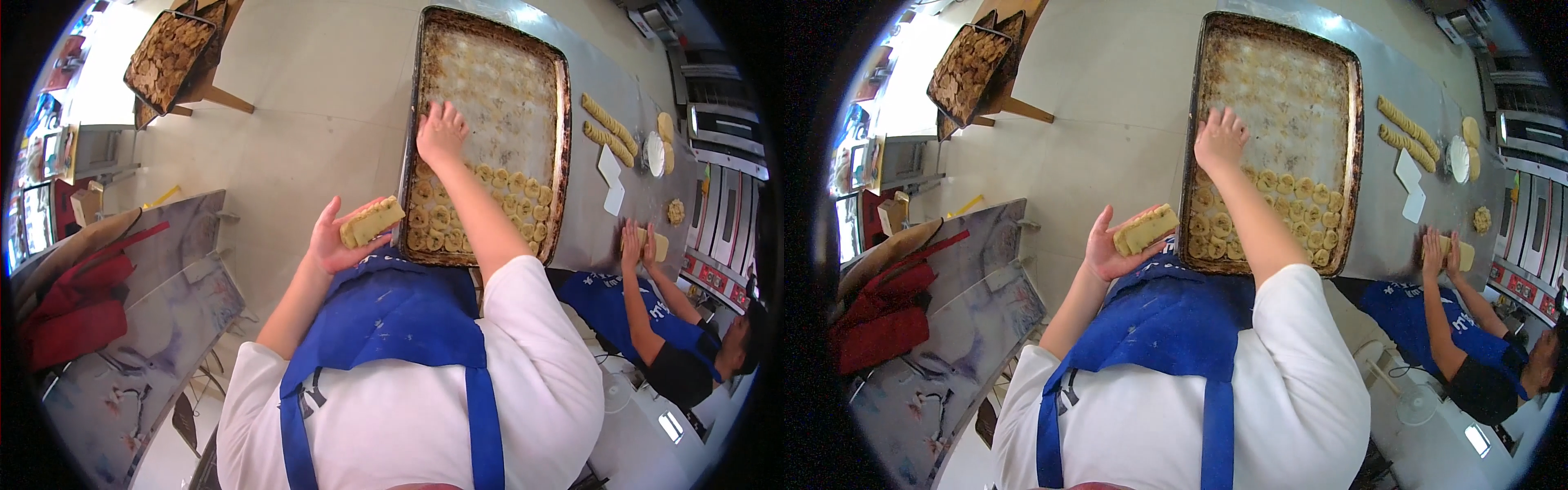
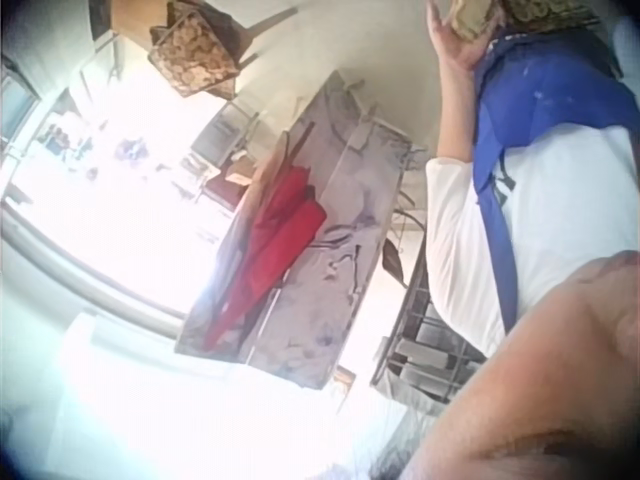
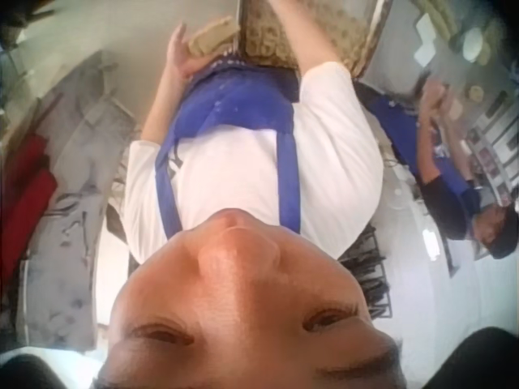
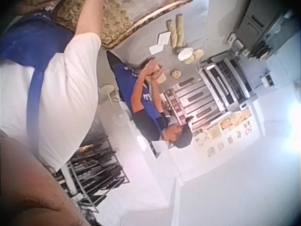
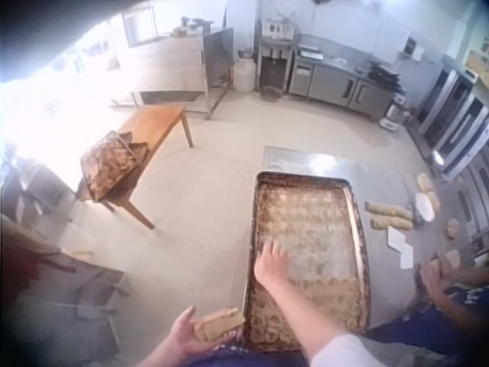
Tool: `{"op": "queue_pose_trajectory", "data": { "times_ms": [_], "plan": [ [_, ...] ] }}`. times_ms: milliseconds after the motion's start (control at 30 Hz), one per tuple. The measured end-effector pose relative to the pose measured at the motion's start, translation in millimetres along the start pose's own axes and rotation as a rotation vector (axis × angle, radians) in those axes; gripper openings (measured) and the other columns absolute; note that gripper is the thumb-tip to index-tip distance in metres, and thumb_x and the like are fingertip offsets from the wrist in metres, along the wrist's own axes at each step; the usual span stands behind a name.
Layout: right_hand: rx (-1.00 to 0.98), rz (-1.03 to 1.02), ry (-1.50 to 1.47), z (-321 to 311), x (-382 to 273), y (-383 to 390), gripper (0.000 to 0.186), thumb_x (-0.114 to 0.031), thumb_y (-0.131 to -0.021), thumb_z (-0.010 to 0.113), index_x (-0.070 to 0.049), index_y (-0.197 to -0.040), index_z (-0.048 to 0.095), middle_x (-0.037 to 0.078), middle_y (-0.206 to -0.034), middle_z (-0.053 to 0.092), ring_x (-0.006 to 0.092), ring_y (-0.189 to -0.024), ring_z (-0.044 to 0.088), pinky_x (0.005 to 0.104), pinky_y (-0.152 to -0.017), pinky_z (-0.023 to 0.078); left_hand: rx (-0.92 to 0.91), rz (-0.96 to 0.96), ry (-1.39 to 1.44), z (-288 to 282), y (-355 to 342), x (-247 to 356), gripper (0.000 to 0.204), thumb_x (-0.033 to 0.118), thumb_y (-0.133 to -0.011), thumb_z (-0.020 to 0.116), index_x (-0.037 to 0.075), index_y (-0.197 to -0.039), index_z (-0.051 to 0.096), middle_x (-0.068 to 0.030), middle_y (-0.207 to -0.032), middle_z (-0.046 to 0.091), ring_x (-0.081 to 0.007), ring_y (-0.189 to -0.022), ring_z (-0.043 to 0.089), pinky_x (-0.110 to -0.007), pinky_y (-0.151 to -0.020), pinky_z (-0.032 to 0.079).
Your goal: The person breaks pieces off a dough roll by hand, places them onto a baking tray, and presses each piece flat against the tray.
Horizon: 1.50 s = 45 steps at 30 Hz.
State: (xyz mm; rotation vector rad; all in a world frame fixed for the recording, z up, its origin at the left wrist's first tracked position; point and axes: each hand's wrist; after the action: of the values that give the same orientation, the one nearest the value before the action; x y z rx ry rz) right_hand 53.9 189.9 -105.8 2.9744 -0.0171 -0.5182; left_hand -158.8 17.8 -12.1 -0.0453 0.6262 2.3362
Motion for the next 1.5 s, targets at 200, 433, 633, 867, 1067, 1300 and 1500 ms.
{"op": "queue_pose_trajectory", "data": {
  "times_ms": [200, 433, 633, 867, 1067, 1300, 1500],
  "plan": [
    [0.096, -0.084, 0.085, 18.6, 3.8, -1.6, 0.046, -0.021, -0.097, 0.04, -0.014, -0.143, 0.038, 0.019, -0.142, 0.033, 0.0344, -0.136, 0.027, 0.0569, -0.112, 0.014, 0.0, 0.021, -0.035, -0.9, 2.2, -1.7, 0.079, 0.057, -0.094, 0.041, -0.002, -0.146, 0.03, -0.0194, -0.15, 0.034, -0.0351, -0.139, 0.032, -0.047, -0.114, 0.028],
    [0.15, 0.112, 0.047, 7.1, 14.9, -12.4, 0.057, -0.04, -0.099, 0.039, -0.01, -0.146, 0.028, 0.021, -0.145, 0.029, 0.0365, -0.141, 0.018, 0.0614, -0.112, 0.01, 0.012, 0.009, -0.034, -3.5, 3.3, -8.0, 0.079, 0.056, -0.094, 0.043, -0.003, -0.145, 0.032, -0.0209, -0.148, 0.036, -0.0382, -0.138, 0.032, -0.047, -0.113, 0.03],
    [0.242, 0.021, -0.121, -16.7, 10.4, -10.0, 0.044, -0.037, -0.097, 0.047, -0.01, -0.132, 0.048, 0.018, -0.136, 0.04, 0.0324, -0.129, 0.033, 0.0576, -0.108, 0.02, 0.057, -0.037, -0.037, 3.9, -8.3, -9.4, 0.08, 0.057, -0.095, 0.04, -0.005, -0.144, 0.031, -0.0269, -0.146, 0.035, -0.0453, -0.134, 0.036, -0.049, -0.109, 0.036],
    [-0.834, -0.139, -1.32, -68.7, 23.3, 92.2, 0.044, -0.011, -0.086, 0.071, -0.005, -0.127, 0.056, 0.006, -0.108, 0.066, 0.0124, -0.092, 0.064, 0.0288, -0.084, 0.053, 0.041, -0.018, 0.002, 5.6, -29.4, -3.9, 0.082, 0.058, -0.094, 0.04, -0.006, -0.145, 0.027, -0.0287, -0.145, 0.035, -0.0466, -0.134, 0.035, -0.049, -0.111, 0.035],
    [-0.702, 0.038, -1.451, -83.8, 23.0, 128.6, 0.043, -0.006, -0.085, 0.07, 0.0, -0.126, 0.057, 0.007, -0.111, 0.065, 0.014, -0.092, 0.067, 0.0275, -0.084, 0.052, 0.076, -0.063, 0.139, 1.2, -43.0, -5.3, 0.081, 0.058, -0.093, 0.043, -0.006, -0.142, 0.031, -0.0278, -0.143, 0.038, -0.0443, -0.132, 0.039, -0.047, -0.111, 0.035],
    [-0.753, 0.111, -1.385, -87.7, 33.4, 121.3, 0.036, -0.006, -0.083, 0.071, 0.002, -0.117, 0.059, 0.009, -0.103, 0.067, 0.0147, -0.087, 0.068, 0.0277, -0.076, 0.054, 0.148, -0.124, 0.015, 3.1, -53.7, -7.2, 0.077, 0.054, -0.095, 0.043, -0.008, -0.14, 0.034, -0.0267, -0.14, 0.042, -0.0437, -0.129, 0.043, -0.048, -0.109, 0.039],
    [-0.72, -0.183, -0.679, -97.6, 32.9, 93.4, 0.03, -0.014, -0.078, 0.071, -0.002, -0.106, 0.066, 0.008, -0.094, 0.069, 0.0147, -0.08, 0.067, 0.0286, -0.073, 0.054, 0.302, -0.061, -0.438, -4.8, -57.7, -14.9, 0.059, 0.042, -0.101, 0.037, -0.005, -0.136, 0.042, -0.0222, -0.136, 0.049, -0.0428, -0.123, 0.049, -0.046, -0.103, 0.045]
  ]
}}
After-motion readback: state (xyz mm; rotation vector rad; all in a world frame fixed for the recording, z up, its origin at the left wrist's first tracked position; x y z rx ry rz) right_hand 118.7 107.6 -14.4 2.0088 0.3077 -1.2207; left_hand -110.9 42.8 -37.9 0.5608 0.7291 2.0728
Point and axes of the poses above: each hand's wrist, its own y-axis away from the middle knuckle, its own z-axis out of the palm, x = y × z
